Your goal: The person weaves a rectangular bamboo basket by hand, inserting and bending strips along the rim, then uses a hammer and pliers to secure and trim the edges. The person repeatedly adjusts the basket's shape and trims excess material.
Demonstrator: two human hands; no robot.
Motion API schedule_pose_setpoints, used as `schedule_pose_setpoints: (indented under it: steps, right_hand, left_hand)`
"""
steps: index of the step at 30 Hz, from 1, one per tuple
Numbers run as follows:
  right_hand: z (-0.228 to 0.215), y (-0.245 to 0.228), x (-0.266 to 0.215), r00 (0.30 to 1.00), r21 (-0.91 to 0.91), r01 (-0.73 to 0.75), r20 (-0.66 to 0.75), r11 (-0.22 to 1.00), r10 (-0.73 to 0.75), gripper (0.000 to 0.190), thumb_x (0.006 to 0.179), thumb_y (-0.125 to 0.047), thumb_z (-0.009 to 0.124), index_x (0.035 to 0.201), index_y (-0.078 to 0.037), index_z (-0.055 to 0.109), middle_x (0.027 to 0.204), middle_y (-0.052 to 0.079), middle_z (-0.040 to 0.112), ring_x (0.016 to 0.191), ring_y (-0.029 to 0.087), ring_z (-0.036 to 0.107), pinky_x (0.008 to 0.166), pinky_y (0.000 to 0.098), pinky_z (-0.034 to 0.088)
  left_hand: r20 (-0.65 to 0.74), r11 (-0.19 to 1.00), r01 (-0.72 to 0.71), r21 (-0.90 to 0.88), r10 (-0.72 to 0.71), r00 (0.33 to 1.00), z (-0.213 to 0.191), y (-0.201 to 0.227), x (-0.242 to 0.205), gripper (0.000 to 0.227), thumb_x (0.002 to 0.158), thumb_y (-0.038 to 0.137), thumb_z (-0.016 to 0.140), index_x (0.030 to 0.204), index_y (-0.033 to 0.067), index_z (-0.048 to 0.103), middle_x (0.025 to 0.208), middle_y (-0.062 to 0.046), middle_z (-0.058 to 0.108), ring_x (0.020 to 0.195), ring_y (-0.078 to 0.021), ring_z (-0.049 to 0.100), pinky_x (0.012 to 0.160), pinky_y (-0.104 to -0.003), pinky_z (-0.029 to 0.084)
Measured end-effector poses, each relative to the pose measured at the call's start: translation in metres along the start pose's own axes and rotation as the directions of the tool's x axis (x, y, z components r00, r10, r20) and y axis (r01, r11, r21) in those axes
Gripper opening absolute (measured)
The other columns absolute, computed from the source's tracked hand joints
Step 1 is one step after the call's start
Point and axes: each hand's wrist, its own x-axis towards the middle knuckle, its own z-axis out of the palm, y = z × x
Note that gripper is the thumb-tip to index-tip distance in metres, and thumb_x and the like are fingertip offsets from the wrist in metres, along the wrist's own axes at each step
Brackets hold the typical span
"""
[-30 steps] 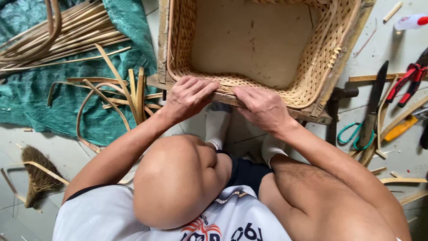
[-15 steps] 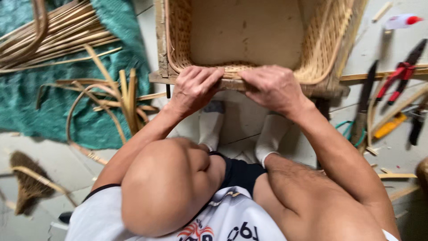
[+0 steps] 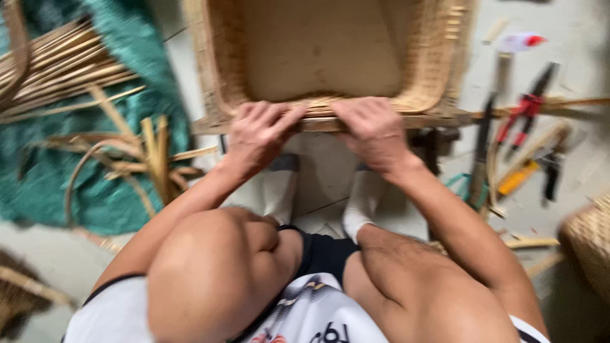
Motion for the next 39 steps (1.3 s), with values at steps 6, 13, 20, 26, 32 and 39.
schedule_pose_setpoints:
  steps: [6, 13, 20, 26, 32, 39]
  right_hand:
    - [-0.027, 0.025, -0.075, 0.913, 0.191, -0.162, -0.343, 0.968, 0.221, 0.035, 0.098, -0.012, 0.079, 0.129, -0.004, 0.065, 0.129, 0.014, 0.07, 0.118, 0.032, 0.069, 0.104, 0.0423, 0.054]
    - [-0.029, 0.138, -0.222, 0.546, -0.066, -0.835, -0.226, 0.547, 0.806, 0.03, 0.093, -0.024, 0.08, 0.114, -0.005, 0.071, 0.104, 0.018, 0.073, 0.094, 0.038, 0.07, 0.079, 0.0472, 0.055]
    - [0.013, 0.173, -0.291, 0.652, -0.189, -0.756, -0.131, 0.627, 0.747, 0.019, 0.1, -0.014, 0.066, 0.117, -0.005, 0.066, 0.106, 0.021, 0.07, 0.096, 0.042, 0.066, 0.083, 0.0529, 0.052]
    - [-0.063, 0.094, -0.231, 0.603, 0.061, -0.751, -0.344, 0.658, 0.72, 0.023, 0.114, -0.011, 0.06, 0.135, -0.002, 0.063, 0.096, 0.02, 0.066, 0.078, 0.031, 0.066, 0.072, 0.0437, 0.053]
    - [-0.124, -0.009, -0.102, 0.947, -0.106, -0.314, 0.037, 0.943, 0.32, 0.039, 0.101, -0.007, 0.063, 0.14, -0.012, 0.064, 0.103, 0.01, 0.073, 0.081, 0.025, 0.07, 0.071, 0.0378, 0.057]
    - [-0.104, -0.035, -0.015, 0.946, -0.314, -0.019, 0.3, 0.949, 0.118, 0.043, 0.09, -0.008, 0.069, 0.133, -0.015, 0.068, 0.083, 0.003, 0.064, 0.072, 0.02, 0.066, 0.062, 0.0359, 0.054]
  left_hand:
    - [-0.021, 1.0, 0.011, 0.0, -0.011, 1.0, 0.004, 0.005, 0.0, 0.038, 0.095, 0.024, 0.082, 0.131, 0.0205, 0.071, 0.125, -0.005, 0.07, 0.105, -0.0234, 0.066, 0.093, -0.038, 0.05]
    - [0.077, 0.999, -0.024, -0.031, 0.026, 0.997, 0.0, 0.001, -0.002, 0.056, 0.096, 0.023, 0.084, 0.147, 0.0077, 0.068, 0.136, -0.008, 0.07, 0.114, -0.0265, 0.068, 0.098, -0.042, 0.052]
    - [0.385, 0.795, 0.365, -0.485, -0.181, 0.905, -0.025, -0.018, 0.017, 0.059, 0.088, 0.034, 0.082, 0.136, 0.0046, 0.066, 0.118, -0.019, 0.072, 0.105, -0.0367, 0.071, 0.089, -0.043, 0.056]
    - [0.379, 0.768, 0.432, -0.473, -0.266, 0.886, 0.0, -0.017, 0.024, 0.031, 0.101, 0.032, 0.07, 0.122, 0.0109, 0.076, 0.113, -0.015, 0.078, 0.096, -0.0283, 0.078, 0.084, -0.036, 0.061]
    - [0.136, 0.919, -0.015, -0.393, 0.074, 0.988, -0.012, -0.022, 0.013, 0.06, 0.092, 0.034, 0.077, 0.139, 0.001, 0.059, 0.126, -0.017, 0.069, 0.107, -0.0322, 0.07, 0.091, -0.039, 0.057]
    - [0.114, 0.953, -0.158, -0.259, 0.192, 0.975, -0.004, -0.028, 0.007, 0.072, 0.089, 0.026, 0.078, 0.15, 0.0013, 0.049, 0.132, -0.011, 0.067, 0.11, -0.0251, 0.068, 0.097, -0.037, 0.055]
